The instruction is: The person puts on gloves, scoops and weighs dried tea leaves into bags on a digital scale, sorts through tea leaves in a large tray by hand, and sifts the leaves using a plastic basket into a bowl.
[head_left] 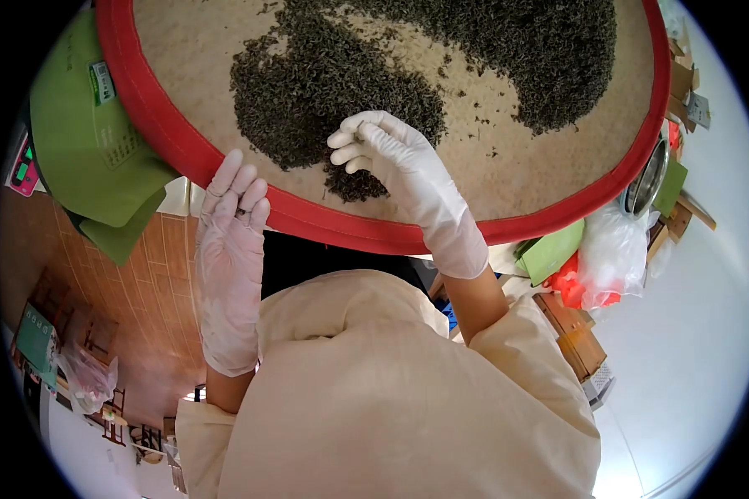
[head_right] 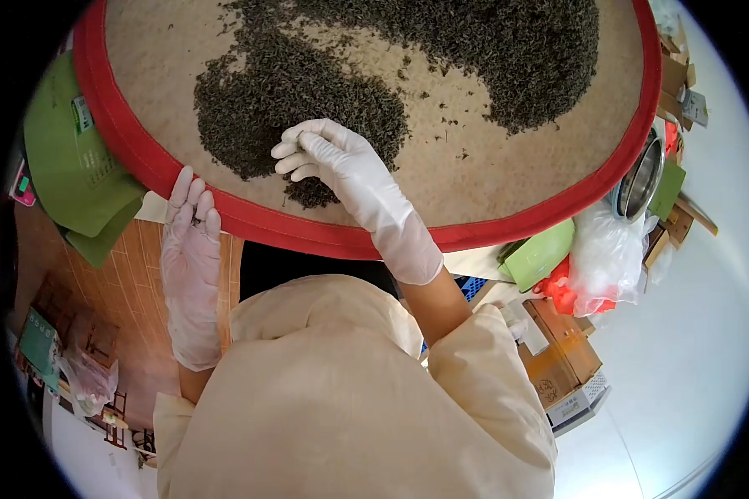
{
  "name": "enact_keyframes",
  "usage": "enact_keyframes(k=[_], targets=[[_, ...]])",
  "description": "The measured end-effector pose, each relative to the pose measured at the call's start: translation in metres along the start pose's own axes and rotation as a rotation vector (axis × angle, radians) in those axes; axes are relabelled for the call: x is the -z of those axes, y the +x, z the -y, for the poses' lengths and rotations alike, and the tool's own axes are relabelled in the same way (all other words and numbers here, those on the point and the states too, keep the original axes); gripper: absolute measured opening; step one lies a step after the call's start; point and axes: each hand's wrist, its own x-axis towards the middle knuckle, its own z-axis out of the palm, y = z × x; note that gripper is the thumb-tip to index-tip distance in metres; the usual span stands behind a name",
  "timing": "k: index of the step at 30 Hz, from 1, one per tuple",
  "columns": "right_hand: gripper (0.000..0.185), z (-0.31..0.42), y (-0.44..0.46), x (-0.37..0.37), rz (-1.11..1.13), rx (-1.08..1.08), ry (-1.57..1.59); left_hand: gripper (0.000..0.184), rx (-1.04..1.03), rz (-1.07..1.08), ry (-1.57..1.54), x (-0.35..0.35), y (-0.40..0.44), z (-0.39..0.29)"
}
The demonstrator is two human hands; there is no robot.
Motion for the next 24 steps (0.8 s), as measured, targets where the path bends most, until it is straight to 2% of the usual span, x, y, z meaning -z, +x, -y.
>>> enact_keyframes(k=[2, 4, 5, 7, 8, 10, 14, 16, 23, 24], targets=[[0.023, 0.0, -0.001, 0.0, 0.019, -0.019, 0.092, 0.044, 0.0, -0.004, -0.009, -0.003, -0.001, 0.0], [0.035, 0.002, -0.001, -0.001, 0.066, -0.035, 0.12, 0.044, 0.0, -0.008, -0.016, -0.002, -0.001, -0.001], [0.035, 0.003, -0.001, -0.004, 0.065, -0.035, 0.121, 0.044, 0.003, -0.001, -0.018, 0.0, -0.001, -0.001], [0.05, 0.007, -0.001, -0.01, 0.081, -0.061, 0.279, 0.044, 0.007, 0.005, -0.019, 0.003, -0.001, -0.002], [0.05, 0.007, -0.001, -0.01, 0.081, -0.06, 0.279, 0.044, 0.006, 0.011, -0.01, 0.004, -0.001, -0.002], [0.057, 0.008, -0.003, -0.01, 0.178, -0.13, 0.638, 0.044, 0.005, 0.017, -0.002, 0.005, -0.001, -0.002], [0.056, 0.005, -0.008, -0.012, 0.115, -0.152, 0.668, 0.043, 0.002, 0.006, 0.018, 0.001, -0.001, 0.0], [0.055, 0.002, -0.012, -0.012, 0.066, -0.049, 0.367, 0.043, 0.005, -0.001, 0.019, -0.001, -0.001, 0.0], [0.058, 0.001, -0.014, -0.011, 0.011, -0.056, 0.334, 0.044, 0.008, -0.049, 0.07, -0.004, -0.001, 0.002], [0.052, 0.001, -0.015, -0.01, -0.037, -0.059, 0.325, 0.044, 0.016, -0.052, 0.063, -0.004, -0.001, 0.002]])
